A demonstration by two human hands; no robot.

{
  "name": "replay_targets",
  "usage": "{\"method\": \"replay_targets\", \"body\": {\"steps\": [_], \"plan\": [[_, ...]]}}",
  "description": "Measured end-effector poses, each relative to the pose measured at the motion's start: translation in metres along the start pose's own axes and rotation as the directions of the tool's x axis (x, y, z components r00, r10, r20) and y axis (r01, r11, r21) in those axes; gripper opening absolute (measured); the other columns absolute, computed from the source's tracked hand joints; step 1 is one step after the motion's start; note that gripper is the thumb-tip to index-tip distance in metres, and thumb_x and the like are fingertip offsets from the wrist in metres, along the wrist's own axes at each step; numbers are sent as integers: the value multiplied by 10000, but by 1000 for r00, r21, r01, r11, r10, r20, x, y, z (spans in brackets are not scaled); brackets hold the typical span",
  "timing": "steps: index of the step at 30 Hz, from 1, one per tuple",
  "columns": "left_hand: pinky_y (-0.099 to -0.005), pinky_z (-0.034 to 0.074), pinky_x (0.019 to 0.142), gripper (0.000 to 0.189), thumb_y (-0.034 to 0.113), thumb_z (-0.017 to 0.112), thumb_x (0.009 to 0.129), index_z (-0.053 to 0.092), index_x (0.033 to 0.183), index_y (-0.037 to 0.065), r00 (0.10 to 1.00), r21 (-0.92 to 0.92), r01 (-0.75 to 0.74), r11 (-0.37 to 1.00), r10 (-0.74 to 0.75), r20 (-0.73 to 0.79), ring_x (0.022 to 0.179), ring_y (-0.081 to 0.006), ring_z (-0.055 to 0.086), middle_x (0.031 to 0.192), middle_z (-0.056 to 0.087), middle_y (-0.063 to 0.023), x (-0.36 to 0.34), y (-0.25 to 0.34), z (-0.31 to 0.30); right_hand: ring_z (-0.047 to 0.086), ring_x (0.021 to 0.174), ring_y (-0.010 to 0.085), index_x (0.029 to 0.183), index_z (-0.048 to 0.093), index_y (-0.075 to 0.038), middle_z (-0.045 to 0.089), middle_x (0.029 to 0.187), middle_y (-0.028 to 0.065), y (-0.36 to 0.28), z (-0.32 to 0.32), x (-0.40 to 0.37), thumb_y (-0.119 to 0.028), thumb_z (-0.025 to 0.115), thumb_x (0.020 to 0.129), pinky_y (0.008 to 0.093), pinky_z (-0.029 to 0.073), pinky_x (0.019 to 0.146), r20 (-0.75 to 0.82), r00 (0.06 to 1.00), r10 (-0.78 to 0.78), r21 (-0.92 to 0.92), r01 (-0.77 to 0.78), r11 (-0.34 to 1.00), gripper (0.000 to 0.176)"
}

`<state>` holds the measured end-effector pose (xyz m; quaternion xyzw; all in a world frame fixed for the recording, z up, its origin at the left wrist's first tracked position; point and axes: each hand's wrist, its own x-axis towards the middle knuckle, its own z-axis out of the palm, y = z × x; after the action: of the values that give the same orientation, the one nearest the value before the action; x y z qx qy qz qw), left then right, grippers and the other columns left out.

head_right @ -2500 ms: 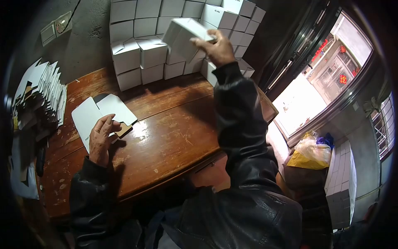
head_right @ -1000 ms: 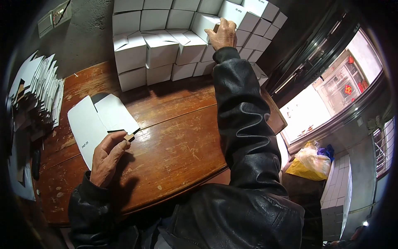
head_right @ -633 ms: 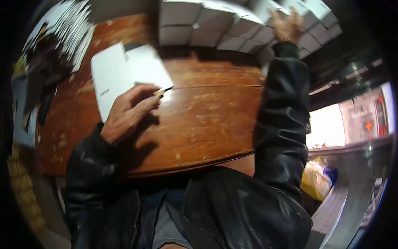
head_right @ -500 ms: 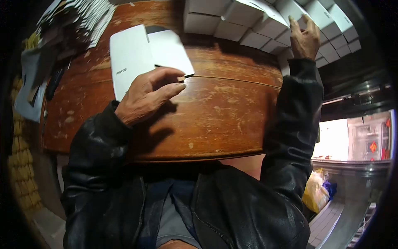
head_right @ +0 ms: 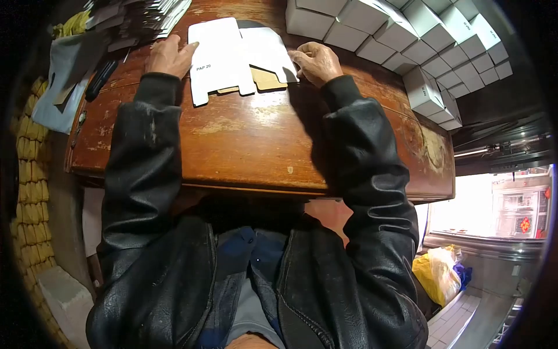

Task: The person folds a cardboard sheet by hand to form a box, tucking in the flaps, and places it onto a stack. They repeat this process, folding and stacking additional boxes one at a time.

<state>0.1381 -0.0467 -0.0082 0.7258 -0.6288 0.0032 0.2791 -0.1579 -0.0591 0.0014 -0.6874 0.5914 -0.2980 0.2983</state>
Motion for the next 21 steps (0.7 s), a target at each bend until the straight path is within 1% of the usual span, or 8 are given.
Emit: {"method": "replay_targets", "body": {"steps": [4,7,10,14,16,17,20,21], "plan": [[-431,495,818,513,448,615,855,617,986,-49,991,-79,-38,996,48,128,909,-372,647,976,649,-275,4,-6,16,611,561,119,956,673,46,645,681,82,5,8,11,-291,667,883,273,490,507,-15,998,54,-7,-54,999,345],[-424,495,817,549,470,612,845,608,991,-59,987,-154,-33,988,56,148,885,-344,649,945,647,-269,6,-4,19,594,543,127,984,669,54,634,680,91,2,13,12,-296,669,879,273,469,497,11,999,53,26,-53,998,366],[-422,498,799,570,487,621,831,604,969,-65,983,-271,18,962,32,179,853,-321,644,917,647,-252,5,-2,14,563,528,124,1016,653,73,618,679,90,4,12,11,-303,680,873,268,449,484,60,994,90,226,-102,969,402],[-369,510,722,590,499,654,806,619,977,-65,982,-351,104,931,-40,184,792,-242,633,863,649,-191,7,-3,11,552,564,114,1044,635,90,620,749,102,3,8,7,-294,703,863,244,432,475,85,991,108,322,-129,938,430],[-328,510,683,590,496,664,812,629,1031,-51,951,-434,205,877,-73,302,765,-192,625,856,647,-152,7,1,0,553,584,110,1049,632,93,628,792,112,-2,6,2,-280,715,856,230,429,478,113,984,138,463,-175,869,427],[-307,510,664,592,494,669,814,634,1057,-45,929,-470,257,845,-81,362,752,-167,620,853,646,-133,7,4,-4,541,589,99,1062,636,69,630,828,107,-4,2,-1,-232,712,863,211,431,490,171,980,100,453,-169,875,369],[-259,503,625,584,484,677,825,633,1131,-11,974,-568,55,821,81,211,719,-120,604,862,640,-87,2,7,11,498,595,40,1077,659,-23,594,785,-7,-1,-3,-10,-202,699,880,173,427,531,259,965,-40,532,-108,840,269],[-274,510,624,576,482,665,841,620,1161,6,955,-642,143,753,66,290,712,-124,607,907,650,-84,-2,12,11,523,618,36,1061,668,-28,620,805,-9,-4,-5,-15,-194,700,879,162,435,548,216,974,-63,547,-67,834,248]]}}
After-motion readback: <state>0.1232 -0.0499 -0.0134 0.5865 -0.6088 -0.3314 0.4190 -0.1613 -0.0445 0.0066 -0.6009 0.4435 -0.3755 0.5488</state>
